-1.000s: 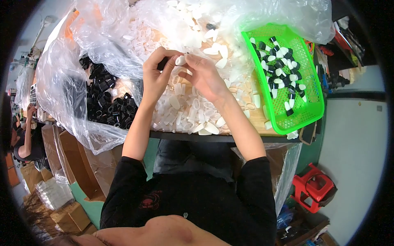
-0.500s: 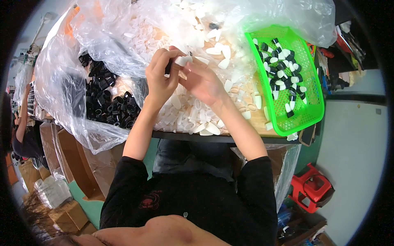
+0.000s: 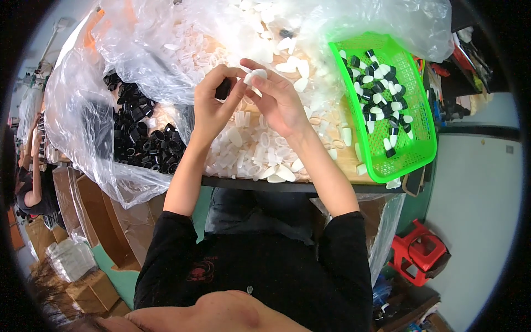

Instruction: Assembling small black and white plastic components by hand in a workshop environment.

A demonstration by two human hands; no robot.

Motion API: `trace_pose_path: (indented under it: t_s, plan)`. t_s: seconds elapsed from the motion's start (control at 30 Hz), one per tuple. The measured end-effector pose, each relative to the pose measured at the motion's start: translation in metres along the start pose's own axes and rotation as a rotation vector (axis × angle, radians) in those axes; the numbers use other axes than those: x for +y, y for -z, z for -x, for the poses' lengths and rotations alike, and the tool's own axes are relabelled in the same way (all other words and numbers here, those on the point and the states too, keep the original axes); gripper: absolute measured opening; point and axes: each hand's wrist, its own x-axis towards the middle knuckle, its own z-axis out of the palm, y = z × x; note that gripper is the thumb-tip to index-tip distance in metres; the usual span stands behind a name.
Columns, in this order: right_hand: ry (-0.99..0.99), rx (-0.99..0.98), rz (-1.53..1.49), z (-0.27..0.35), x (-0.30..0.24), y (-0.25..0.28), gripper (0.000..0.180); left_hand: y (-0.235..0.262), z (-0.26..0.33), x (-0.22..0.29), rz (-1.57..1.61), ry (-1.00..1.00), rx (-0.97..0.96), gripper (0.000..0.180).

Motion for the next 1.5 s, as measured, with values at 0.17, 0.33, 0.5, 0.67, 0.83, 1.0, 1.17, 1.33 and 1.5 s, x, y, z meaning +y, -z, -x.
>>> trace_pose_path:
  t_s: [0.17, 0.33, 0.5, 0.67, 0.83, 1.0, 1.17, 1.33, 1.5]
  plan:
    - [0.008, -0.019, -0.006, -0.001, 0.001, 0.001, 0.025, -0.001, 0.0, -0.001, -0.038, -0.006, 0.028, 0.009]
    - [-0.03, -0.002, -0.062, 0.002, 0.0, -0.005, 0.026, -0.002, 0.001, -0.001, -0.062, -0.04, 0.023, 0.01]
    - [-0.041, -0.051, -0.109, 0.003, 0.001, 0.0, 0.035, -0.001, 0.003, -0.003, 0.008, -0.036, 0.021, 0.008]
    - [-0.013, -0.135, -0.119, 0.003, -0.001, -0.003, 0.044, -0.001, 0.004, 0.001, 0.297, 0.062, 0.027, 0.006]
    - [0.055, -0.05, 0.15, 0.004, -0.008, -0.006, 0.04, 0.003, 0.0, 0.008, 0.119, 0.006, 0.008, 0.007]
    - [0.171, -0.005, 0.376, 0.005, -0.01, -0.01, 0.031, 0.004, 0.0, 0.009, 0.045, 0.01, 0.012, 0.008]
    - [0.378, 0.0, 0.663, 0.008, -0.016, -0.013, 0.019, 0.003, 0.0, 0.011, -0.002, -0.02, 0.035, 0.01]
    - [0.638, 0.027, 0.876, 0.011, -0.012, -0.018, 0.02, 0.003, 0.001, 0.008, -0.007, -0.063, 0.139, 0.01]
    - [0.735, 0.011, 0.995, 0.013, -0.013, -0.018, 0.02, 0.006, 0.003, 0.006, 0.001, -0.118, 0.181, 0.006]
